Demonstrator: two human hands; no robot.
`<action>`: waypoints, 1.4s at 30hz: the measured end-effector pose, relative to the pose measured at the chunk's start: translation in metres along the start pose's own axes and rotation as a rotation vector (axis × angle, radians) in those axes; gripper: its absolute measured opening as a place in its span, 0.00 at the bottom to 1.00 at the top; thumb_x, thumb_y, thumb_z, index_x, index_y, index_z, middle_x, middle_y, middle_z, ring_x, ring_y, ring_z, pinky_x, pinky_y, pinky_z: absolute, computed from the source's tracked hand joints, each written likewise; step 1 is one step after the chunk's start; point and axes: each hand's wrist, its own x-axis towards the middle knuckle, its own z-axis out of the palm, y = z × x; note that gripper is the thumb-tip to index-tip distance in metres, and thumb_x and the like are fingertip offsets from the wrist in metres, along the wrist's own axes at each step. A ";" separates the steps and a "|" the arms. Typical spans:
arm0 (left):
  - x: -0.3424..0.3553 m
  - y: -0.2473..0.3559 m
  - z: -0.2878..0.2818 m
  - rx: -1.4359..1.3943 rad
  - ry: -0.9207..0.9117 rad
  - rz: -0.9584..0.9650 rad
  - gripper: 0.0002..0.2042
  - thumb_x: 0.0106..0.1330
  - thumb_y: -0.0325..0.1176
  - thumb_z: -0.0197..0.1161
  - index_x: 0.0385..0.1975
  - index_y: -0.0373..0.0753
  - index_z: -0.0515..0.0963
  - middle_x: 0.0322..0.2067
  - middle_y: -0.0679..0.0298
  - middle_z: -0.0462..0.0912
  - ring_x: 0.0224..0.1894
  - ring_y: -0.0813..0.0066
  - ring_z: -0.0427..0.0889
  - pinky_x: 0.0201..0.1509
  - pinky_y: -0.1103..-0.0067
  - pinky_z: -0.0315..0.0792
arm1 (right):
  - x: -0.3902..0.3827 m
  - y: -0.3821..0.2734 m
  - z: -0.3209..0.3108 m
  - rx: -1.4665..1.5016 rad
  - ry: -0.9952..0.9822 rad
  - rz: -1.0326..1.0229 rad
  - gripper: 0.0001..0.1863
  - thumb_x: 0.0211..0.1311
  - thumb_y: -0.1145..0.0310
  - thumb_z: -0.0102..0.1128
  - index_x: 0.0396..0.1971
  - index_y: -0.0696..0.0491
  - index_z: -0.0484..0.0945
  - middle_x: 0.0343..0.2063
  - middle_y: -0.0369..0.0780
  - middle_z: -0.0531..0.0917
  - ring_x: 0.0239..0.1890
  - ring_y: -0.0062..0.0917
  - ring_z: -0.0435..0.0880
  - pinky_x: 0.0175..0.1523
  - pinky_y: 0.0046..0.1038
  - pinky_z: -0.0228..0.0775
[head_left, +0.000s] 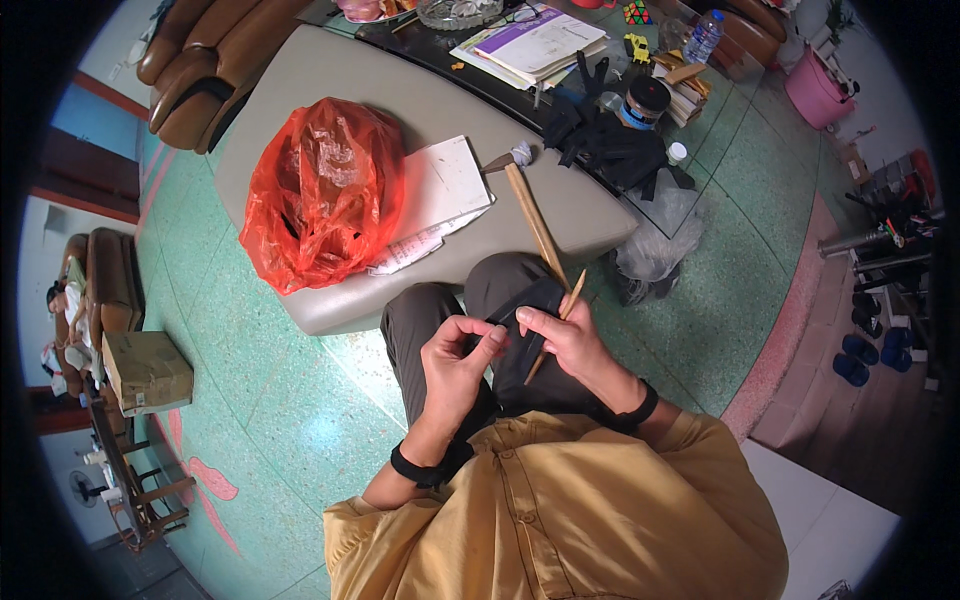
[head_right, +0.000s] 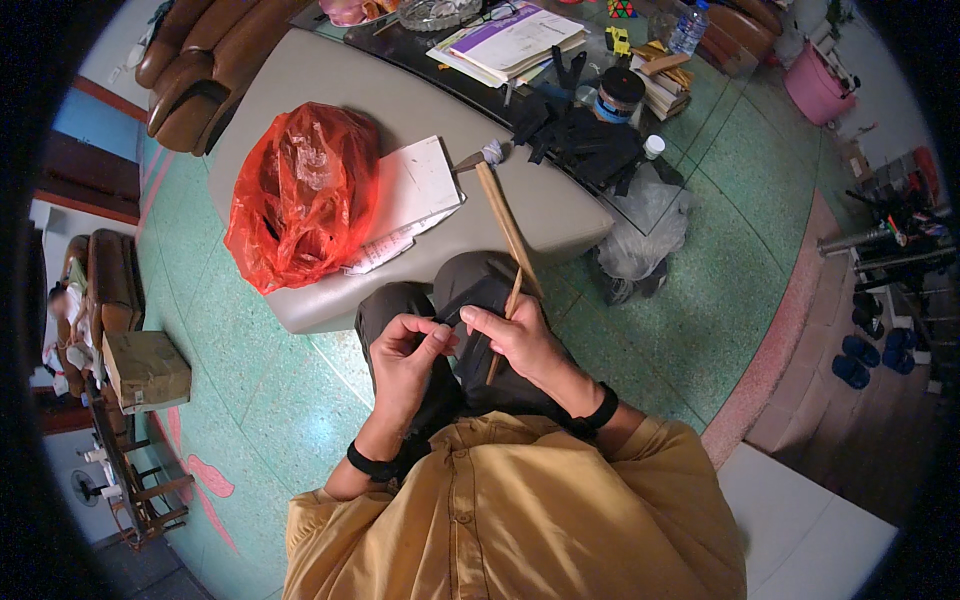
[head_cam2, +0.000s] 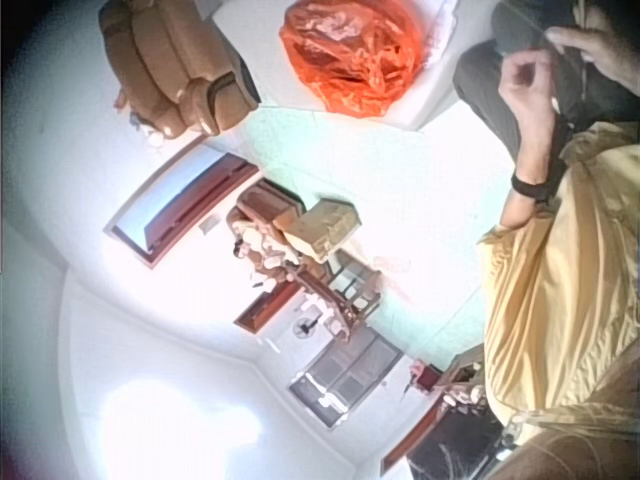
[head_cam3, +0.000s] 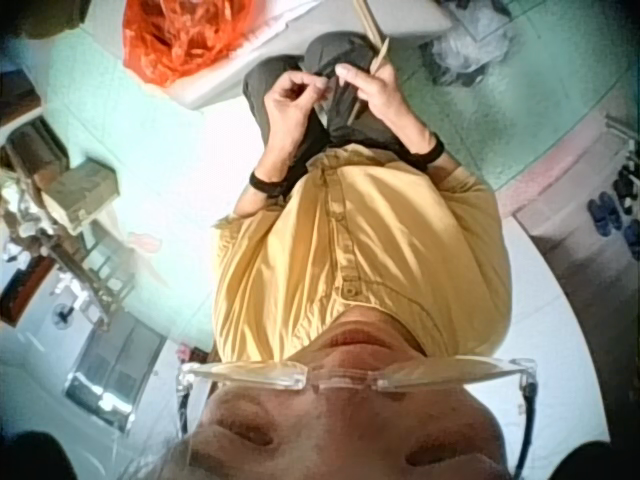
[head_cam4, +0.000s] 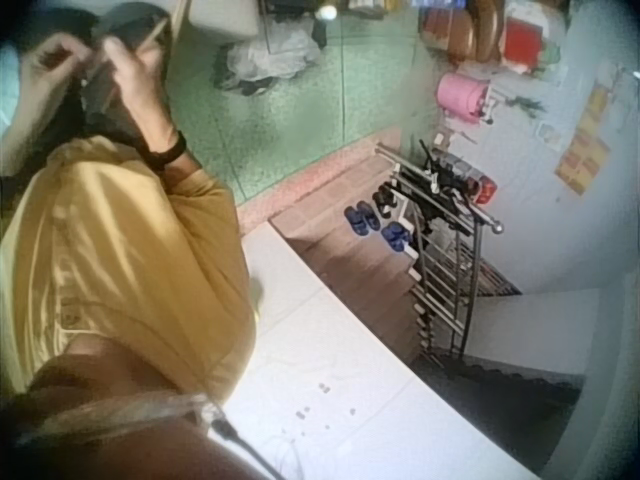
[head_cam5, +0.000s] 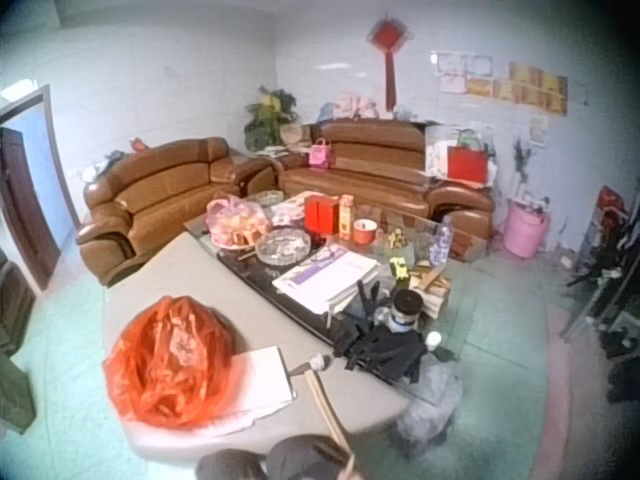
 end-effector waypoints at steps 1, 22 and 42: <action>0.000 0.000 0.000 0.015 -0.003 0.020 0.03 0.59 0.24 0.60 0.29 0.33 0.72 0.26 0.61 0.80 0.28 0.79 0.78 0.34 0.84 0.72 | 0.000 0.001 -0.001 0.003 -0.007 -0.006 0.07 0.54 0.67 0.60 0.21 0.53 0.75 0.17 0.28 0.73 0.14 0.07 0.62 0.17 0.12 0.49; 0.002 -0.004 0.002 -0.039 -0.002 0.047 0.04 0.59 0.23 0.60 0.27 0.32 0.71 0.27 0.61 0.79 0.29 0.81 0.78 0.34 0.84 0.74 | -0.001 0.002 0.002 0.066 0.048 -0.005 0.07 0.54 0.66 0.61 0.21 0.50 0.75 0.18 0.28 0.74 0.15 0.08 0.63 0.17 0.13 0.47; 0.022 0.001 -0.025 0.068 -0.237 -0.162 0.07 0.58 0.27 0.62 0.19 0.36 0.75 0.21 0.68 0.78 0.27 0.84 0.74 0.32 0.86 0.68 | 0.014 -0.012 0.011 -0.496 0.130 -0.413 0.10 0.57 0.66 0.57 0.27 0.58 0.73 0.16 0.33 0.75 0.21 0.14 0.72 0.27 0.18 0.64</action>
